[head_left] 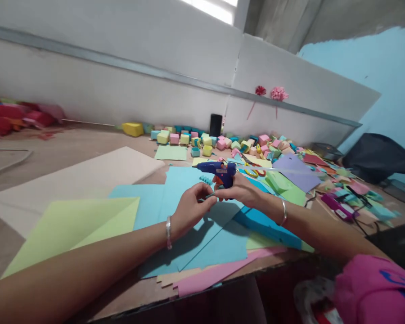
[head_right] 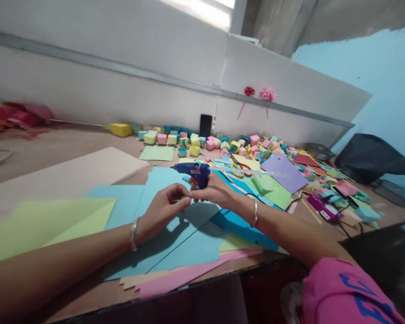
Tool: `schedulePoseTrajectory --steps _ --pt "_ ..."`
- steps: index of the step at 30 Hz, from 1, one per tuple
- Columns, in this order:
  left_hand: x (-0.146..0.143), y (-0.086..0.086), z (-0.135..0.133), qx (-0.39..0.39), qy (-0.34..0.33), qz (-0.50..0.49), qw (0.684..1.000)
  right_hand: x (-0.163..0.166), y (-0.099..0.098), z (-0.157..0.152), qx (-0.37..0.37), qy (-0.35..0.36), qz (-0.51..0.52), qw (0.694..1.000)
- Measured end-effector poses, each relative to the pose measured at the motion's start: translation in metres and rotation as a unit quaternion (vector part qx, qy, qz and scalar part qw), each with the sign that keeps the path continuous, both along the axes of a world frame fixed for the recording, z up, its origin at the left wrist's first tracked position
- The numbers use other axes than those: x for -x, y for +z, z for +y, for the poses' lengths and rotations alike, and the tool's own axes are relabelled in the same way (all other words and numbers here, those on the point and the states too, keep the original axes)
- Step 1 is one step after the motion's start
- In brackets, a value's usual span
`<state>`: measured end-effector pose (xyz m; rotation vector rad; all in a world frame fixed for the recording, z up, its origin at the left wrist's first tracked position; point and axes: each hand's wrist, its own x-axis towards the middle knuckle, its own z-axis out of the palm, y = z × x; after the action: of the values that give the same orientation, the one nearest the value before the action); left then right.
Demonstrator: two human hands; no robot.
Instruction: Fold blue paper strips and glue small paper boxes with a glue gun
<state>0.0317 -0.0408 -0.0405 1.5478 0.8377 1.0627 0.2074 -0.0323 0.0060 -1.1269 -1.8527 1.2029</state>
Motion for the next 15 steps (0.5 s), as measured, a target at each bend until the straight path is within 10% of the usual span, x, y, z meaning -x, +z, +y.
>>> schedulePoseTrajectory --steps 15 --pt "0.0 -0.005 0.013 0.009 0.034 0.075 0.997 -0.015 -0.058 0.017 0.032 -0.035 0.153 0.987"
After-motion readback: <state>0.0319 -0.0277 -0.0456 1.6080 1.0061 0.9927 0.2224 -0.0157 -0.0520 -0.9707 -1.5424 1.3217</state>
